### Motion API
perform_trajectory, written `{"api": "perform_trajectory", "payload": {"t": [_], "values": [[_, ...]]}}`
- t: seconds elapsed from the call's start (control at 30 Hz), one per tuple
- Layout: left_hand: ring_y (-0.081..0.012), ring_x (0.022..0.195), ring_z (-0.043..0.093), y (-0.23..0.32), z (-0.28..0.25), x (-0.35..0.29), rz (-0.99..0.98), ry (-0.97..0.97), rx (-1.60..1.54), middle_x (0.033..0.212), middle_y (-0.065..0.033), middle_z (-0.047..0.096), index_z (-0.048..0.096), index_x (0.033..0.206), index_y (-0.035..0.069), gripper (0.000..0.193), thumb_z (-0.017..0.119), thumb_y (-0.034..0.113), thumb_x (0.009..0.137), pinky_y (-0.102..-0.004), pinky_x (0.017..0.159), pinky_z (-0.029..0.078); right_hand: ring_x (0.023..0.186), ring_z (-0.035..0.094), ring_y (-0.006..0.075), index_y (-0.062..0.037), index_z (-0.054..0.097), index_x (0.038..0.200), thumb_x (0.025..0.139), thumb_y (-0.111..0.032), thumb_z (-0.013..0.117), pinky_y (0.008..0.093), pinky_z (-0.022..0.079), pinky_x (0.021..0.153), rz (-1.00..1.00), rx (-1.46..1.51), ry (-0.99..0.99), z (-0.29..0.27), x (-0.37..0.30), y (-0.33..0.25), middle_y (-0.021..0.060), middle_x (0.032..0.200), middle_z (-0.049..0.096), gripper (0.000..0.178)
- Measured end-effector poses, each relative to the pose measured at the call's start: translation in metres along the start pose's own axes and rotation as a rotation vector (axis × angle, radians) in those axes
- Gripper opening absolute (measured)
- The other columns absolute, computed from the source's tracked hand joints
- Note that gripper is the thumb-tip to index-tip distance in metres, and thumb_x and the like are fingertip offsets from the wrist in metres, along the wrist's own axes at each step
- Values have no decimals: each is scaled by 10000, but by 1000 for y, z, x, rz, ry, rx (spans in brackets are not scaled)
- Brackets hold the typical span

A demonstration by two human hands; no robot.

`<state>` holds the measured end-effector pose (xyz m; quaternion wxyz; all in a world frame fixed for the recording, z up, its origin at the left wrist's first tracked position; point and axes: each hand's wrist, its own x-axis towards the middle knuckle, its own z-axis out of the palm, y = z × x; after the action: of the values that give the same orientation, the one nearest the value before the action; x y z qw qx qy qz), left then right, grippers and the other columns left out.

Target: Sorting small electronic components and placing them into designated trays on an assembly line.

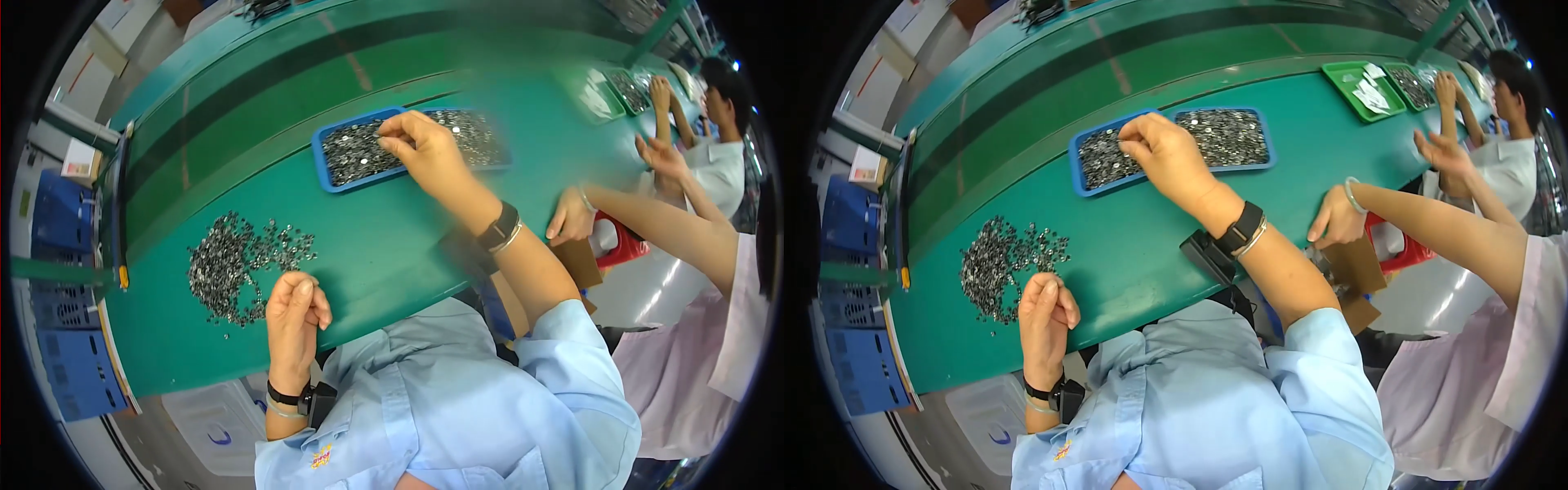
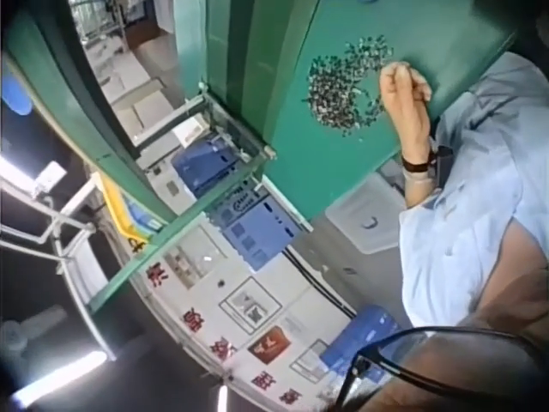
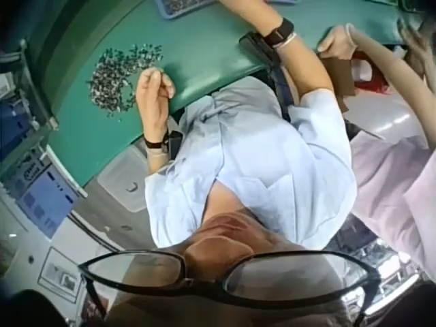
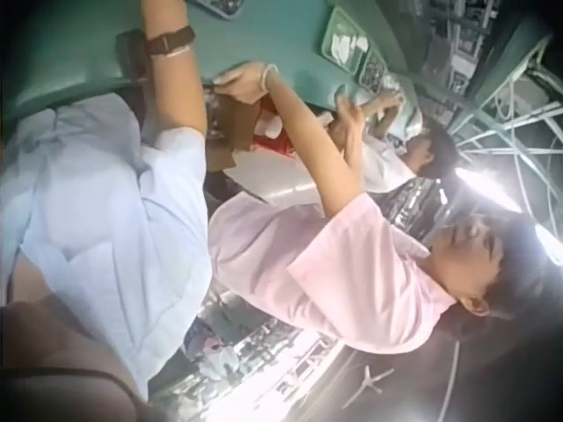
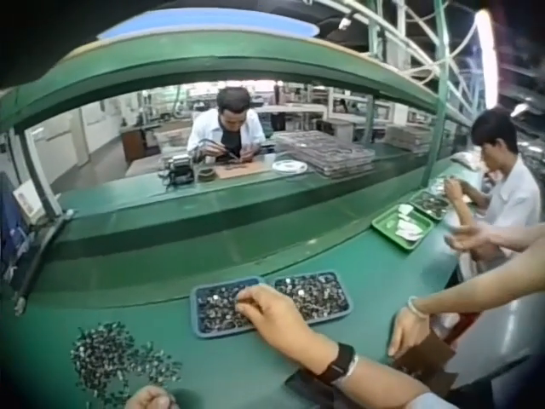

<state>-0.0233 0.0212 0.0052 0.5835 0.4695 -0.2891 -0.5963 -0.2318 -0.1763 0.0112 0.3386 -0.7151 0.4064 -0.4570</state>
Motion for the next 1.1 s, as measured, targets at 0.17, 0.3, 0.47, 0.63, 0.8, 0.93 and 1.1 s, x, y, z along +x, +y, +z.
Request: {"api": "perform_trajectory", "payload": {"t": [0.17, 0.3, 0.47, 0.63, 0.8, 0.93, 1.1], "values": [[-90, 545, 494, 6, -15, -4, 25, 83, -9, 682, -35, 553, 533, 940, 46, 121, 516, 165, 955, -215, 476, 387, 846, 617, 174, -8, 618, 963, 837, -46, 629, 279, 502, 742, -101, -151, -76, 13, 2, -3, 77, 901, 599, 132], [-89, 557, 505, 2, -32, -1, 28, 71, -44, 683, -35, 559, 537, 946, 47, 124, 519, 169, 956, -213, 479, 391, 830, 605, 217, -27, 621, 951, 824, -78, 640, 308, 494, 732, -216, -229, -355, 47, -18, -18, 85, 877, 590, 139], [-88, 562, 509, -3, -36, -2, -8, 69, -75, 688, -37, 567, 541, 947, 46, 129, 513, 171, 961, -209, 489, 395, 805, 573, 264, -56, 631, 915, 796, -129, 664, 350, 475, 710, -424, -279, -596, 83, -40, -27, 81, 846, 581, 144], [-86, 564, 511, -3, -36, -2, -15, 42, -88, 702, -40, 576, 544, 960, 43, 139, 510, 177, 964, -206, 497, 399, 796, 572, 257, -74, 639, 901, 777, -133, 681, 357, 471, 695, -458, -331, -619, 96, -42, -28, 60, 838, 585, 144], [-84, 565, 511, 0, -20, 3, -8, 98, 18, 731, -44, 586, 548, 1006, 35, 158, 508, 183, 966, -203, 490, 398, 788, 569, 247, -79, 643, 893, 758, -133, 696, 352, 462, 687, -369, -186, -554, 75, -47, -46, 51, 842, 587, 155], [-88, 561, 508, 3, 3, 11, -139, -14, -98, 745, -47, 586, 545, 1039, 21, 177, 512, 176, 962, -203, 485, 391, 792, 571, 235, -89, 642, 901, 755, -135, 700, 350, 449, 688, -350, -196, -489, 56, -62, -58, 41, 853, 590, 164], [-93, 553, 501, -3, 10, 23, -233, -206, -282, 728, -56, 578, 541, 1042, 10, 199, 509, 189, 962, -209, 477, 384, 801, 572, 224, -103, 638, 947, 772, -143, 688, 352, 433, 696, -441, -262, -357, 45, -77, -57, 37, 889, 597, 187]]}}
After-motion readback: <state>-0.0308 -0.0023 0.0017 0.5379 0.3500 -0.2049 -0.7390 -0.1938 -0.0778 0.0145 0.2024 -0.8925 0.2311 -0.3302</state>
